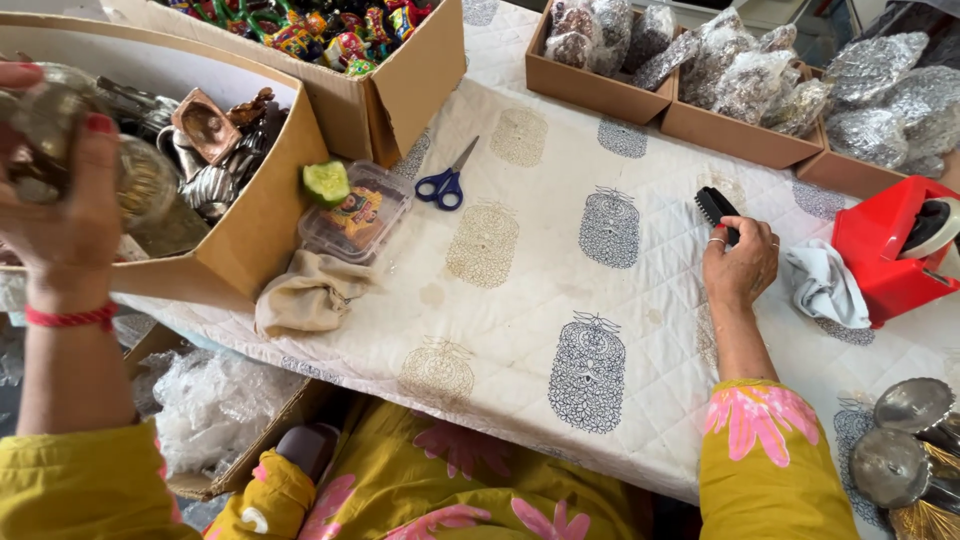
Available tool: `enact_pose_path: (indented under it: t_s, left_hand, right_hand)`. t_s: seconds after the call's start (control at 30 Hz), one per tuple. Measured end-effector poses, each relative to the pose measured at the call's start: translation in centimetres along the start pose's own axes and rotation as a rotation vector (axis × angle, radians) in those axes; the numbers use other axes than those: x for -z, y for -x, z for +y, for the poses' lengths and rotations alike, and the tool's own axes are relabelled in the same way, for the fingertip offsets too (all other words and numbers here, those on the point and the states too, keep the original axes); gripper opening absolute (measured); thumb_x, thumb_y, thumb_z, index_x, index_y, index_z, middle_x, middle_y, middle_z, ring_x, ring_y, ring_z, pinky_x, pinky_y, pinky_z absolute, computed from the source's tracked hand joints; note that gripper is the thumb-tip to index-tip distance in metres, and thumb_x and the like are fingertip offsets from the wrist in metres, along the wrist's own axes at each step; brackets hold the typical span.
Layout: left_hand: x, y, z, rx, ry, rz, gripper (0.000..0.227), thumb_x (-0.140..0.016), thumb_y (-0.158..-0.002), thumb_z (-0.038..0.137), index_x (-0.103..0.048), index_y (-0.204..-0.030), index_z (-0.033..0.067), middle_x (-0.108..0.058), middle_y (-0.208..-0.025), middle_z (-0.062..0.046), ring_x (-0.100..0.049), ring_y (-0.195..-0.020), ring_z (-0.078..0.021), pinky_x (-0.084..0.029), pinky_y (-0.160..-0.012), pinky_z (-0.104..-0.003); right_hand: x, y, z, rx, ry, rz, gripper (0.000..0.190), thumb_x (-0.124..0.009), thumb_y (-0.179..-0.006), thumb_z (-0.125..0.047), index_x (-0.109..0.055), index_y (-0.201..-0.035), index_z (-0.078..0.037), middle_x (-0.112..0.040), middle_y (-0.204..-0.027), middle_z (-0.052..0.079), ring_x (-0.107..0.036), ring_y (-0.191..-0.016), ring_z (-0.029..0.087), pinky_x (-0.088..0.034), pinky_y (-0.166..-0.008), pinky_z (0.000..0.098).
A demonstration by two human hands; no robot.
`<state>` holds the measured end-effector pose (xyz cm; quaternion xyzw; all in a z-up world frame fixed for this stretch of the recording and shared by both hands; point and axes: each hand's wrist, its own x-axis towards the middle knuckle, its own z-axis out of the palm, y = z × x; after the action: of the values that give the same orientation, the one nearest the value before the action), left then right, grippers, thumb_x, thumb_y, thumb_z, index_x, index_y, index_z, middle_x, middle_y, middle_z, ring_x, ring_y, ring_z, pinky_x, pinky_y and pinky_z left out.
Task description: Polishing a brass figurine with a small brush and cloth.
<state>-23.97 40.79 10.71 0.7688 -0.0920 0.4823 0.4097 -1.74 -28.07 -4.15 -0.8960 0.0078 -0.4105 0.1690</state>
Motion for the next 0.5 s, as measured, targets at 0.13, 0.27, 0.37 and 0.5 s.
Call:
enact_pose_path:
  t_s: [0.13,0.27,0.37,0.5]
  left_hand:
    - [-5.8,-0.9,6.0,-0.212,0.011,-0.043,0.03,-0.074,-0.102,0.006,-0.061,-0.129,0.0045,-0.066,-0.118,-0.006,-0.065,-0.09,-0.0115,-0.056,-0.078,-0.026]
    - [-13.3,-1.9,12.6,-0.471,0.128,-0.303,0.037,-0.078,-0.089,0.01,-0.064,-0.123,0.0048,-0.071,-0.108,-0.01,-0.073,-0.091,-0.0215,-0.06,-0.081,-0.033]
    - [-19.8,-0.9,14.5,-0.402,0.13,-0.555,0.031,-0.082,-0.087,0.021,-0.067,-0.112,0.0125,-0.074,-0.089,-0.004,-0.076,-0.077,-0.02,-0.061,-0.07,-0.033]
    - [-28.6,0.7,14.0,-0.389,0.109,-0.731,0.032,-0.077,-0.088,0.028,-0.063,-0.113,0.0141,-0.073,-0.081,-0.005,-0.073,-0.071,-0.027,-0.056,-0.061,-0.041]
  right_hand:
    - [0.4,0.0,0.0,0.023,-0.001,0.044,0.019,-0.075,-0.091,-0.011,-0.072,-0.109,-0.014,-0.069,-0.115,0.008,-0.061,-0.109,0.033,-0.048,-0.094,0.0453]
    - [1.4,-0.1,-1.1,-0.011,0.046,0.023,0.025,-0.076,-0.088,-0.009,-0.072,-0.112,-0.013,-0.068,-0.115,0.008,-0.059,-0.112,0.033,-0.047,-0.089,0.0461]
    - [1.2,-0.3,-0.3,-0.021,0.117,0.016,0.029,-0.077,-0.087,-0.009,-0.073,-0.115,-0.015,-0.068,-0.119,0.007,-0.058,-0.116,0.033,-0.048,-0.095,0.046]
    - [1.2,-0.3,0.6,0.07,0.106,0.025,0.045,-0.078,-0.084,-0.012,-0.069,-0.128,-0.011,-0.067,-0.129,0.01,-0.057,-0.124,0.034,-0.046,-0.104,0.0472]
